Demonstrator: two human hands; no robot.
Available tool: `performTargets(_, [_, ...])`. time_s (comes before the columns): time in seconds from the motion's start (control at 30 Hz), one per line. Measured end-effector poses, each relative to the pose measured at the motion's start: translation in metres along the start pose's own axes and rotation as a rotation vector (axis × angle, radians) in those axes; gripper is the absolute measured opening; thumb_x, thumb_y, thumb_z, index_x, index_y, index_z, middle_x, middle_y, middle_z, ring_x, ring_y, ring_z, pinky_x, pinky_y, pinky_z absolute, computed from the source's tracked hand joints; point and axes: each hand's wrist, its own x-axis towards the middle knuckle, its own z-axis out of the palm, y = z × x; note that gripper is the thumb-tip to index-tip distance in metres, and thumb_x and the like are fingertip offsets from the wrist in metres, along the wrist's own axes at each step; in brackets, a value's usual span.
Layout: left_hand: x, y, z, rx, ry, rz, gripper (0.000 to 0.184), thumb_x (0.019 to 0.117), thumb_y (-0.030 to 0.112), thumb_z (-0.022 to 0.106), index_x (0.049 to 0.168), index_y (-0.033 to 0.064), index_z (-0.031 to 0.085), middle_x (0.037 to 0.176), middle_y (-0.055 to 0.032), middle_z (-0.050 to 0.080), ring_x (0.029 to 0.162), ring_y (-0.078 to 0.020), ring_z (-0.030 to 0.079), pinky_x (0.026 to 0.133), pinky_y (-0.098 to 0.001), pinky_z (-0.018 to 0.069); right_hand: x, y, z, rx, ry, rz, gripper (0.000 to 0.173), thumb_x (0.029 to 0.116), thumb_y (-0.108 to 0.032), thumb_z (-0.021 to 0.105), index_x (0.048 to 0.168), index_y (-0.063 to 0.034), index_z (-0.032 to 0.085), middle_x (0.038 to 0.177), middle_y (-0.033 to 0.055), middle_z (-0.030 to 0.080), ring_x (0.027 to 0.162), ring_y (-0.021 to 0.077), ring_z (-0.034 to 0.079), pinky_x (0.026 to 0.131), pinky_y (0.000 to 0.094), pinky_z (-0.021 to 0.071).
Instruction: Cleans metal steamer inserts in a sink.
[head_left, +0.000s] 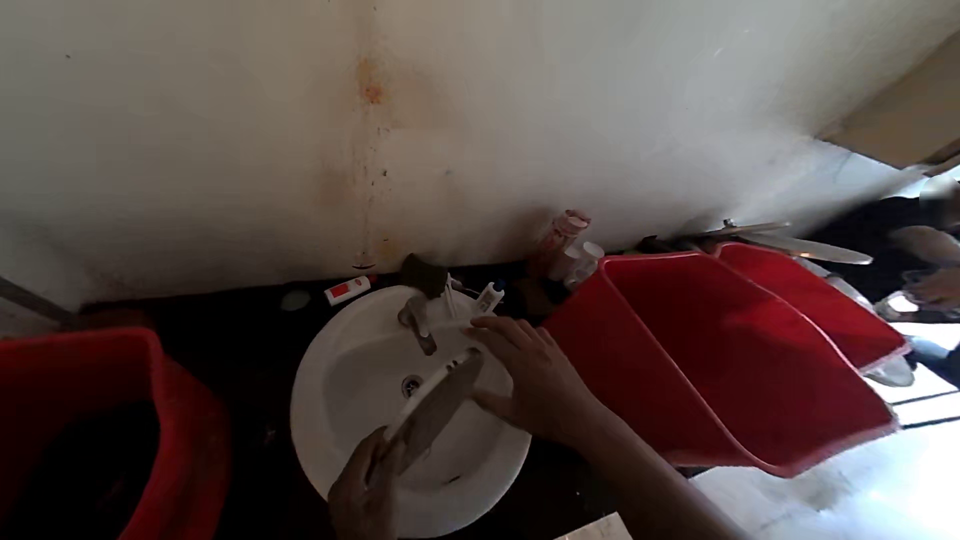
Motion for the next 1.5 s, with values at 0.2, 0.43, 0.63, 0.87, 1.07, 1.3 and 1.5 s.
performTargets(0.2, [-0.014,-0.028,0.001,-0.148,0.301,-0.503,0.028,0.0994,0.011,0.065,0.121,-0.0072,0.061,0.094,-0.0097,0.068,0.081,-0.0076,0.067,0.076,-0.0271,0.0591,0.094,0.092,0.122,0.088,-0.134,0.277,0.05,0.1003,-0.037,0.064,0.141,-0.0092,0.059,0.138,0.019,0.059,0.128,0.0398,0.057,0.103,0.0603,0.0492])
performTargets(0.43, [0.01,-0.048,0.034,-0.179,0.345,-0.793,0.024,0.1014,0.014,0.065,0.118,-0.0028,0.06,0.096,-0.0149,0.067,0.084,-0.0197,0.068,0.075,-0.0386,0.0592,0.125,0.123,0.174,-0.052,-0.243,0.327,0.023,0.098,-0.007,0.063,0.119,0.0027,0.068,0.118,0.0268,0.066,0.116,0.0456,0.063,0.091,0.0605,0.0546])
performTargets(0.63, [0.032,-0.088,0.063,-0.011,0.084,-0.958,0.04,0.1028,0.022,0.065,0.133,-0.0029,0.059,0.127,-0.024,0.064,0.116,-0.0335,0.063,0.099,-0.0526,0.0521,0.128,0.143,0.164,0.049,-0.166,0.426,0.03,0.0949,-0.007,0.064,0.123,0.0018,0.066,0.121,0.0286,0.065,0.114,0.0464,0.064,0.094,0.0627,0.0537])
performTargets(0.87, [0.052,-0.124,0.077,0.121,-0.097,-1.042,0.045,0.1004,0.03,0.068,0.134,0.0016,0.061,0.131,-0.0236,0.063,0.122,-0.0369,0.061,0.101,-0.0574,0.0511,0.088,0.101,0.103,0.116,-0.164,0.618,0.047,0.0944,0.001,0.06,0.141,-0.0003,0.053,0.135,0.0271,0.058,0.119,0.0453,0.062,0.094,0.0583,0.0558])
performTargets(1.07, [0.053,-0.114,0.08,0.747,-0.461,-0.775,0.072,0.098,0.025,0.066,0.157,0.0001,0.034,0.157,-0.0259,0.041,0.145,-0.0381,0.042,0.118,-0.0504,0.0383,0.017,0.084,0.083,0.301,-0.232,0.681,0.046,0.1017,-0.009,0.055,0.148,-0.009,0.053,0.137,0.0204,0.057,0.115,0.0354,0.064,0.097,0.0517,0.0557])
performTargets(1.3, [0.006,-0.087,0.077,0.823,-1.063,-0.36,0.06,0.1064,0.049,0.045,0.155,0.0134,0.046,0.168,-0.0131,0.028,0.156,-0.0328,0.025,0.126,-0.049,0.026,-0.032,0.094,0.126,0.497,-0.583,0.709,0.035,0.1083,-0.016,0.042,0.139,-0.0036,0.054,0.117,0.0193,0.065,0.102,0.0304,0.067,0.09,0.0476,0.0549])
performTargets(1.5, [-0.007,-0.09,0.071,0.841,-1.206,-0.272,0.075,0.1055,0.065,0.026,0.162,0.0162,0.033,0.173,-0.0102,0.013,0.159,-0.0337,0.013,0.127,-0.0538,0.0192,-0.007,0.084,0.188,0.438,-0.833,0.472,0.04,0.1124,-0.03,0.036,0.136,-0.0037,0.055,0.115,0.0204,0.067,0.107,0.0334,0.067,0.095,0.0518,0.0529])
